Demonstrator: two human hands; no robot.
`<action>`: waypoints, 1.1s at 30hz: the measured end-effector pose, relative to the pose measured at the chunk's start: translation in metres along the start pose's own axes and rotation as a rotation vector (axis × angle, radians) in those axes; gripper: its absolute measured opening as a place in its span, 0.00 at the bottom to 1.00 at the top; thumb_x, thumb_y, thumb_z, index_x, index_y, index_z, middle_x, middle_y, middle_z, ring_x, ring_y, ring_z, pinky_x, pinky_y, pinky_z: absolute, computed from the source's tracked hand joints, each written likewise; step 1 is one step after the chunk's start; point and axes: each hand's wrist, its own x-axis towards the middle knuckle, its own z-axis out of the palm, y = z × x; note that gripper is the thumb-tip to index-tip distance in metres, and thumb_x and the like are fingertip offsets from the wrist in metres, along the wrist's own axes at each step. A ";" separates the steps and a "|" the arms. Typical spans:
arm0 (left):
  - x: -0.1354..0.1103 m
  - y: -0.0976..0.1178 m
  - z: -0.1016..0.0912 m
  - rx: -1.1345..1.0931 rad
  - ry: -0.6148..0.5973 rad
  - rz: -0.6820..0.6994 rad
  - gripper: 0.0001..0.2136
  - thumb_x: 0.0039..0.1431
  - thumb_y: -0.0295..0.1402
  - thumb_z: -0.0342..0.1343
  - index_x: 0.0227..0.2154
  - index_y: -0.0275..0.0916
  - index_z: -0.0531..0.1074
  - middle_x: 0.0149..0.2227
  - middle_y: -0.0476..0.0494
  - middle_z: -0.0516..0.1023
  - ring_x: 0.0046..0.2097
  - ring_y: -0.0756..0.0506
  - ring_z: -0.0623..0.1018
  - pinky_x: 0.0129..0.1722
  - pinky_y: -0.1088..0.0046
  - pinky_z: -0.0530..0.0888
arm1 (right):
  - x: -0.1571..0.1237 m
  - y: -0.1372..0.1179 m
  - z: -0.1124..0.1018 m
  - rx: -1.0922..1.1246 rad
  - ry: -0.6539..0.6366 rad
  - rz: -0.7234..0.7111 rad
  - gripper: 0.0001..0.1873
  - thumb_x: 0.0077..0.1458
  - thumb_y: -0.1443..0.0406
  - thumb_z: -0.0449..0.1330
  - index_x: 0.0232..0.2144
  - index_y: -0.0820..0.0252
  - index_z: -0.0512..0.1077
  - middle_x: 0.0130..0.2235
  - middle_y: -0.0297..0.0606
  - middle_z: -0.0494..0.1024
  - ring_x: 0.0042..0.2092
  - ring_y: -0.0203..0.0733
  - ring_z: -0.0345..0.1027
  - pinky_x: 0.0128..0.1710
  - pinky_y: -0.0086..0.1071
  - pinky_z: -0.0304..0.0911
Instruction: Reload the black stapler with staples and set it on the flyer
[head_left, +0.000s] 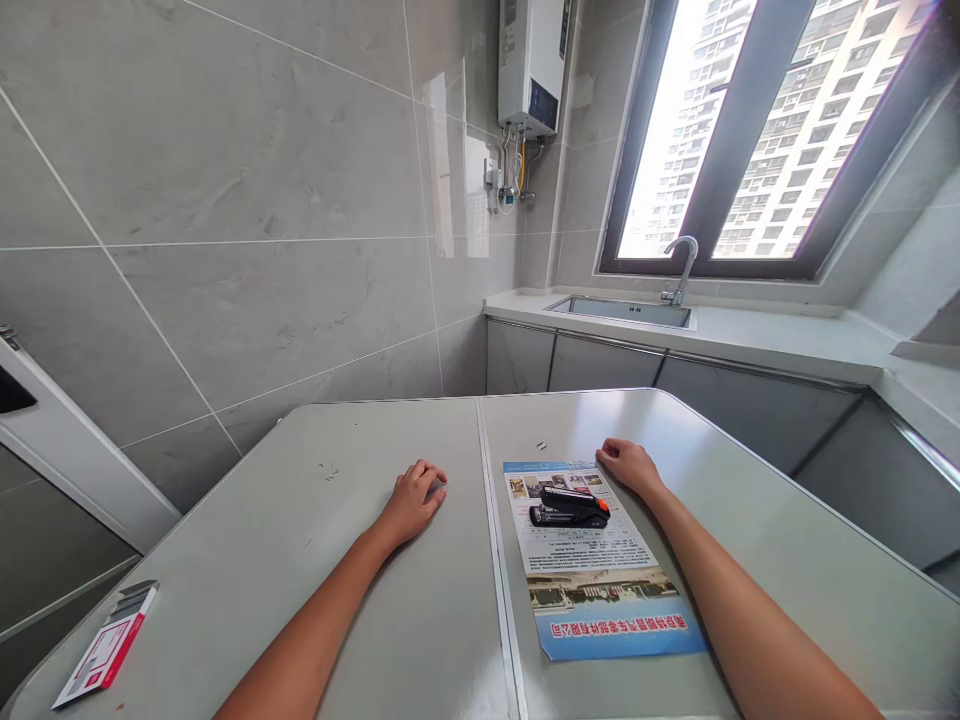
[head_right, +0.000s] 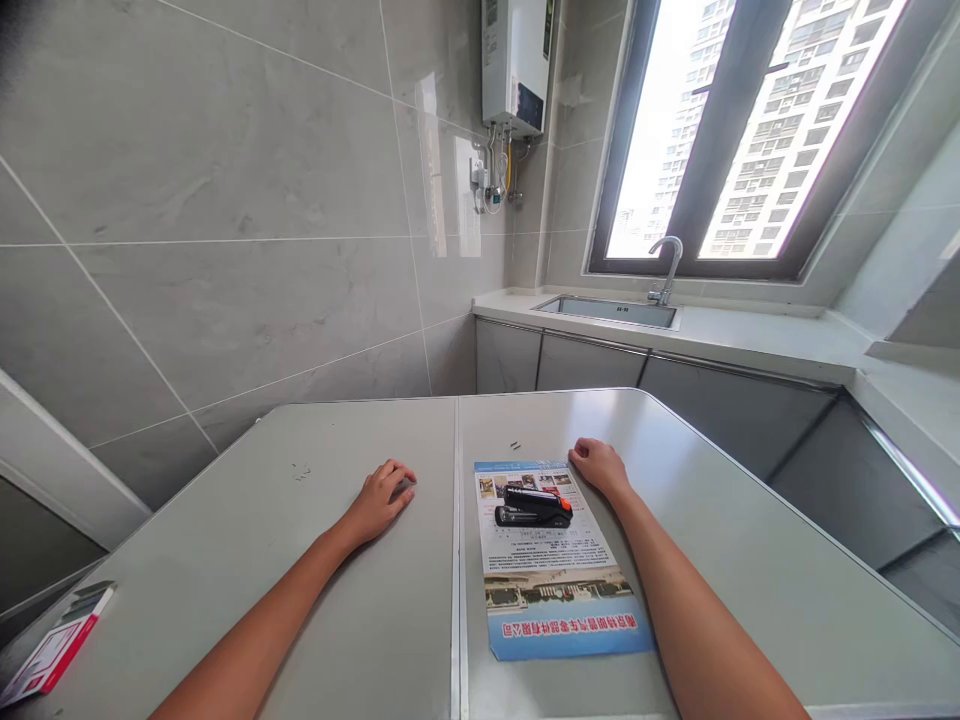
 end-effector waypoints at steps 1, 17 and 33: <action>0.000 0.000 0.000 -0.001 0.000 -0.001 0.09 0.68 0.34 0.51 0.46 0.44 0.73 0.51 0.42 0.72 0.53 0.40 0.74 0.56 0.55 0.68 | 0.000 0.000 0.000 0.000 -0.001 0.000 0.12 0.55 0.58 0.57 0.23 0.56 0.69 0.28 0.36 0.77 0.31 0.41 0.65 0.29 0.32 0.51; -0.001 0.000 0.000 -0.007 0.022 0.019 0.08 0.66 0.33 0.53 0.45 0.45 0.74 0.50 0.43 0.73 0.51 0.40 0.74 0.55 0.56 0.69 | 0.001 0.001 0.001 0.004 0.009 -0.006 0.12 0.55 0.59 0.57 0.23 0.56 0.69 0.28 0.37 0.78 0.30 0.41 0.65 0.29 0.32 0.52; -0.001 -0.001 0.000 -0.002 0.020 0.028 0.08 0.66 0.33 0.52 0.45 0.45 0.73 0.50 0.43 0.73 0.52 0.40 0.74 0.56 0.55 0.69 | 0.000 0.000 0.000 -0.007 0.007 -0.003 0.12 0.55 0.59 0.57 0.23 0.56 0.70 0.28 0.36 0.77 0.30 0.41 0.65 0.29 0.32 0.51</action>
